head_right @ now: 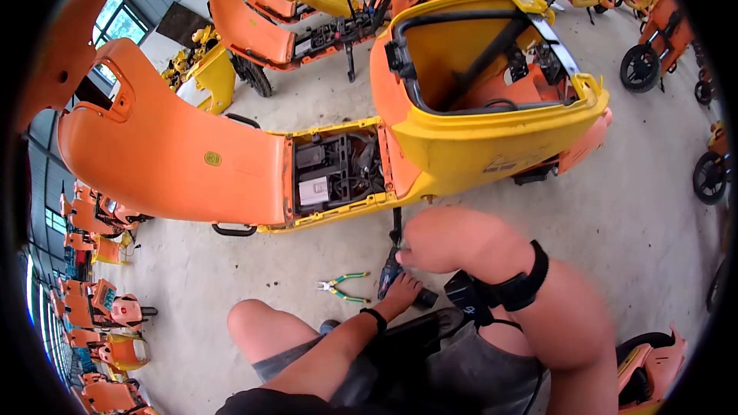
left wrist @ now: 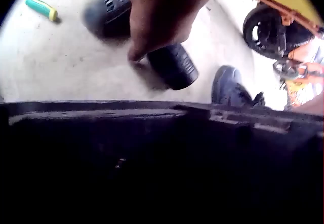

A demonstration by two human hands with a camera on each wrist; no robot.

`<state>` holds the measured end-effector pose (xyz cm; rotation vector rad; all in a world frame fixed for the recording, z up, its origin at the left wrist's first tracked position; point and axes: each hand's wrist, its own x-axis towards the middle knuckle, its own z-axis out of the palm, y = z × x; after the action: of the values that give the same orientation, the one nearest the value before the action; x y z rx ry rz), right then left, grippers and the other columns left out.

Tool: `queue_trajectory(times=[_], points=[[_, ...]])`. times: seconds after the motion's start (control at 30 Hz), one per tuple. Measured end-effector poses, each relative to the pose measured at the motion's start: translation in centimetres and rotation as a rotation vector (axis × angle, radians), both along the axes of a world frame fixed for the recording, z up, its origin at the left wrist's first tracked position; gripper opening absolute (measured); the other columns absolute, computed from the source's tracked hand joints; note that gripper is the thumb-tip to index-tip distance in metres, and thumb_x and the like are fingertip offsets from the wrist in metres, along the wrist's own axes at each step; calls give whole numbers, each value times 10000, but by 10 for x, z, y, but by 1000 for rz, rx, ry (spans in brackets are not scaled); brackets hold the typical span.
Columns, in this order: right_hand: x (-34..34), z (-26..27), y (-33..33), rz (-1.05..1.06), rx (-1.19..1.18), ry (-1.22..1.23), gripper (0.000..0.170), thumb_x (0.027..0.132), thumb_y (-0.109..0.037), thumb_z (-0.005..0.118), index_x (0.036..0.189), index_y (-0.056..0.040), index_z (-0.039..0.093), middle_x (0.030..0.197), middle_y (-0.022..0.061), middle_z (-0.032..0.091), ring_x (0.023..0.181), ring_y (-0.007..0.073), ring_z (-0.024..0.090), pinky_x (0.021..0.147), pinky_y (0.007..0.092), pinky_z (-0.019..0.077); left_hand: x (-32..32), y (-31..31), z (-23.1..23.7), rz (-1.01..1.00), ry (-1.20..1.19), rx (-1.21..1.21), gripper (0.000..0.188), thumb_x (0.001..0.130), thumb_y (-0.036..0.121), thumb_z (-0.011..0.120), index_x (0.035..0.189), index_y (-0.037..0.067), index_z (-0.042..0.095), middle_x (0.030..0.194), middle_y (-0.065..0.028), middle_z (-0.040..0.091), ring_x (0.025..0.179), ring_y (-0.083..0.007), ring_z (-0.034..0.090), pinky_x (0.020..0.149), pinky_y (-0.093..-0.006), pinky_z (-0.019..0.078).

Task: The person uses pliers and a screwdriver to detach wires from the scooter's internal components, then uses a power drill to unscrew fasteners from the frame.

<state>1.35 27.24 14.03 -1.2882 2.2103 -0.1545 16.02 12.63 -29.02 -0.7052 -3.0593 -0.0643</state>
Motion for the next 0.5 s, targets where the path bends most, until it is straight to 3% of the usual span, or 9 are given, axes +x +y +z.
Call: queue_trajectory(times=[0.17,0.23,0.3,0.33,0.37,0.43,0.5], points=[[-1,-3,-2,-33,69,-68,456,903,-403,544,936,28,692,944,237,677,901,407,645,826,465,502,-19,-12,-3,-73,-116,-37,274,767,145,617,1029,67,593,983,-124,639,1048,-309,562,984,-420,400],[-8,-14,1,-44,13,-39,450,910,-408,533,911,12,695,898,224,672,879,403,640,807,466,497,-15,-21,9,-78,-125,3,311,740,163,655,1028,66,588,973,-138,638,1036,-325,569,982,-428,406],[-13,-23,5,-55,-46,-25,446,917,-413,523,885,-4,697,852,211,667,856,399,634,787,466,493,-22,-24,67,168,-321,326,468,640,191,740,1053,60,562,974,-161,634,1056,-357,569,1010,-447,404],[-16,-25,4,-88,-51,-6,444,915,-410,527,881,0,696,867,214,668,858,397,635,785,462,493,-19,-26,90,273,-268,483,565,601,281,794,1064,50,565,936,-201,640,954,-396,599,895,-451,484],[-16,-28,4,-120,-57,11,442,913,-406,532,876,4,695,881,217,669,860,395,635,782,459,493,-17,-26,124,283,-279,478,565,601,281,794,1064,50,565,936,-201,640,954,-396,599,895,-451,484],[-16,-34,2,-105,-28,7,448,920,-404,524,872,8,693,864,219,669,839,396,637,776,458,495,-15,-21,205,703,-524,659,592,625,322,818,1076,35,564,938,-211,668,904,-382,642,824,-425,522],[-13,-31,-8,-80,-22,18,453,927,-401,516,868,12,692,846,222,669,818,396,639,771,458,496,-2,-32,279,768,-403,786,582,642,365,833,1039,18,589,908,-192,688,828,-340,674,780,-400,536]])
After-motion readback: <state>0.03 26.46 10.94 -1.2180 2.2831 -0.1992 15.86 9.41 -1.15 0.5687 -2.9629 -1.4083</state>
